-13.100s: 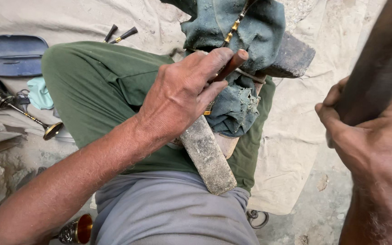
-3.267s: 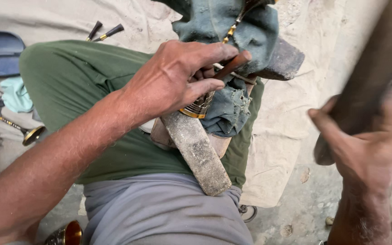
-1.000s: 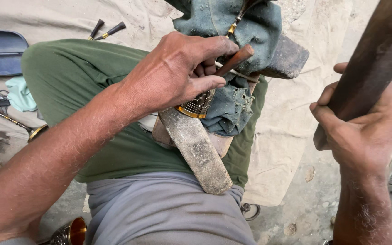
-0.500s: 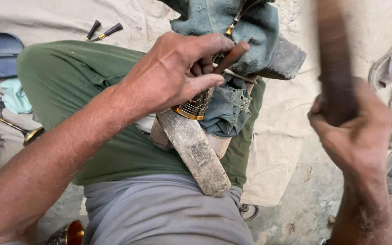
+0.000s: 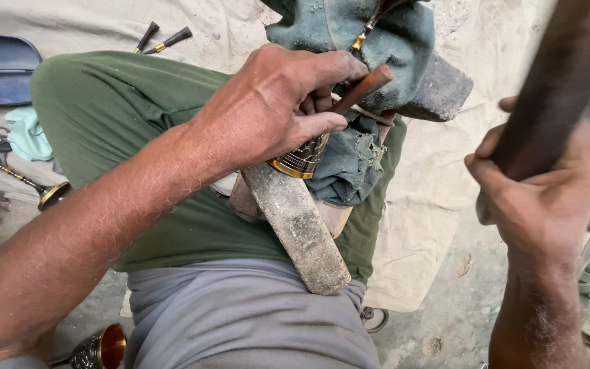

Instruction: The person sits on the ground with a stone block on their lap and hammers a decorative pattern into a brass goblet using a punch and a wooden mallet. They periodically rotate the goblet and reposition the punch to continue the pattern around its surface.

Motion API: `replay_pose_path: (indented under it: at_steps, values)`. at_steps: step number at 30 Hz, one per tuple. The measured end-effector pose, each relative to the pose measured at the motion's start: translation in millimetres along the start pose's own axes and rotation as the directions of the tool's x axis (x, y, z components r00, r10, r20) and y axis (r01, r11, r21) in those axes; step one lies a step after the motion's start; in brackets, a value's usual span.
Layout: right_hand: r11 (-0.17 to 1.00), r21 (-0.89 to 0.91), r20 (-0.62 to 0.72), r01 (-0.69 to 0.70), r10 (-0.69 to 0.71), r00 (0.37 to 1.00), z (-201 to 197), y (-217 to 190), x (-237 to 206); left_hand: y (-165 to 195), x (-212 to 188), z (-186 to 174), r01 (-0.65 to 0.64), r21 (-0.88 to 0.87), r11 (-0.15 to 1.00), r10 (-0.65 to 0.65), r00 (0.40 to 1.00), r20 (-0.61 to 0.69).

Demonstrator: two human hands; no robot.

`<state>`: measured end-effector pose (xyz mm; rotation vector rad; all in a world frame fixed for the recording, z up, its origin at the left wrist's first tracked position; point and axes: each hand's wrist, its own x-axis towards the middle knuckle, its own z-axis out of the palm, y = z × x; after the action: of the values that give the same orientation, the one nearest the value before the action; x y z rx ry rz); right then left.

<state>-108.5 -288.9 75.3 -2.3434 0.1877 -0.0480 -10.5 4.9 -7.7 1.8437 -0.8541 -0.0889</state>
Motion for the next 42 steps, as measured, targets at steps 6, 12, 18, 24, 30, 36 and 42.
replay_pose_path:
  at_steps: [6, 12, 18, 24, 30, 36, 42]
  values:
    - [0.851, -0.457, 0.146, 0.260, -0.217, 0.965, 3, -11, 11, -4, -1, 0, -0.066, -0.033, 0.997, 0.066, 0.998, -0.016]
    - [0.885, -0.465, 0.180, -0.021, 0.118, 0.977, 5, -21, 18, -7, 0, 0, -0.033, 0.002, 0.999, 0.033, 0.999, 0.002]
    - [0.985, -0.165, 0.034, -0.051, 0.058, 0.998, 2, -3, 7, -8, -3, 1, -0.093, -0.018, 0.996, 0.092, 0.995, -0.038]
    - [0.827, -0.497, 0.154, 0.263, -0.215, 0.964, -2, -4, 11, -7, -1, -2, -0.096, -0.013, 0.995, 0.096, 0.995, -0.012]
    - [0.905, -0.425, 0.199, 0.022, 0.070, 0.977, -5, -18, 17, -6, 2, -4, -0.048, 0.008, 0.999, 0.048, 0.999, 0.009]
    - [0.981, -0.193, 0.070, 0.034, -0.021, 0.997, -7, -2, 4, -10, -2, -4, -0.080, -0.020, 0.997, 0.079, 0.997, -0.010]
    - [0.838, -0.472, 0.207, 0.273, -0.195, 0.959, -11, 0, 7, -13, -3, -5, -0.103, -0.032, 0.994, 0.103, 0.995, -0.005]
